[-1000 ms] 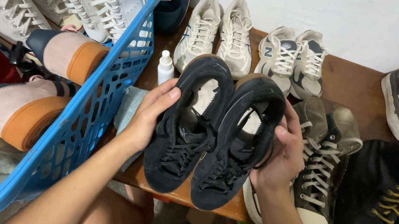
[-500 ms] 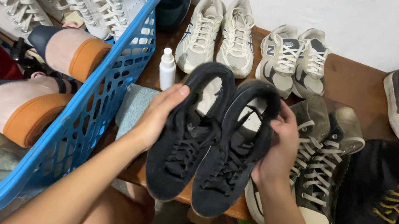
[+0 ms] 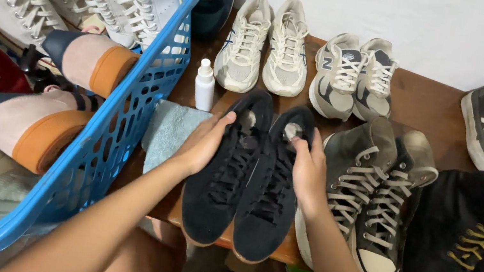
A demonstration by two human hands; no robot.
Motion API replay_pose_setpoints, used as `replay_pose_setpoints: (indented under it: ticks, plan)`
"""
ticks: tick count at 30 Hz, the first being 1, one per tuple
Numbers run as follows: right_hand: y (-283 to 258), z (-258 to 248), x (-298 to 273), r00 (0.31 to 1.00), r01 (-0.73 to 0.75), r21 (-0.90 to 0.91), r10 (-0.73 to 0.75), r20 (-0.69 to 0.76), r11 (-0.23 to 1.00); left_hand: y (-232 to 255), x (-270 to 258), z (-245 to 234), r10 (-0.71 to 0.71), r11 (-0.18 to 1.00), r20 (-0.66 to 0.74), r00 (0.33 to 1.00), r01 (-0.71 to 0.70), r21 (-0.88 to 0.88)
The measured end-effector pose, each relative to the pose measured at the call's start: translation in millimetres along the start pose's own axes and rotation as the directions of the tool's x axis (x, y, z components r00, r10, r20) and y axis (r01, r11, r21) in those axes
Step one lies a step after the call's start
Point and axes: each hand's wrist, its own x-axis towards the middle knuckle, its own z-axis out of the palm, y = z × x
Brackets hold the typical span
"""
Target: Lacing a pair of grey high-top sneakers and then inspecting and organizing various other shoes on a repair bench.
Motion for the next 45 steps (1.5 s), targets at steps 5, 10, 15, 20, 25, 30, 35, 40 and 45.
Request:
replay_pose_setpoints:
  ticks: [5, 10, 15, 20, 25, 30, 35, 40, 45]
  plan:
    - [28.0, -2.8, 19.5, 1.000, -0.022, -0.162, 0.024, 0.009, 0.987, -27.3, 34.7, 4.0, 0.187, 0.973, -0.151, 0.971, -0.162, 0.167]
    - [-23.2, 6.8, -40.1, 0.736, 0.570, -0.682, -0.653, 0.178, 0.457, -20.8, 29.9, -14.1, 0.296, 0.918, -0.179, 0.938, -0.228, 0.326]
    - [-29.7, 45.4, -47.3, 0.865, 0.443, -0.837, -0.401, 0.303, 0.322, -33.4, 42.1, -18.5, 0.330, 0.854, -0.051, 0.943, -0.275, 0.441]
    - [-36.5, 48.6, -25.8, 0.914, 0.402, -0.785, -0.153, 0.376, 0.472, -53.1, 67.3, -27.4, 0.270, 0.825, -0.024, 0.962, -0.219, 0.521]
    - [-42.9, 37.2, -8.8, 0.936, 0.324, -0.648, -0.133, 0.326, 0.689, -57.1, 67.4, -30.6, 0.222, 0.833, -0.056, 0.974, -0.159, 0.530]
    - [-140.8, -24.2, -16.0, 0.920, 0.375, -0.457, -0.263, 0.292, 0.807, -42.5, 63.9, -28.5, 0.015, 0.967, -0.086, 0.996, 0.007, 0.256]
    - [-206.6, -111.1, 57.3, 0.812, 0.574, -0.449, -0.547, 0.204, 0.685, -24.4, 25.0, -10.2, 0.188, 0.801, 0.113, 0.976, -0.218, 0.557]
    - [-187.5, -211.4, 179.9, 0.758, 0.400, -0.776, -0.652, -0.019, 0.487, 5.1, -30.4, 11.9, -0.254, 0.534, 0.283, 0.925, -0.110, 0.838]
    - [-100.6, -285.8, 287.2, 0.795, 0.279, -0.903, -0.607, 0.027, 0.326, 8.0, -25.8, 18.7, -0.267, 0.415, 0.322, 0.908, -0.193, 0.889]
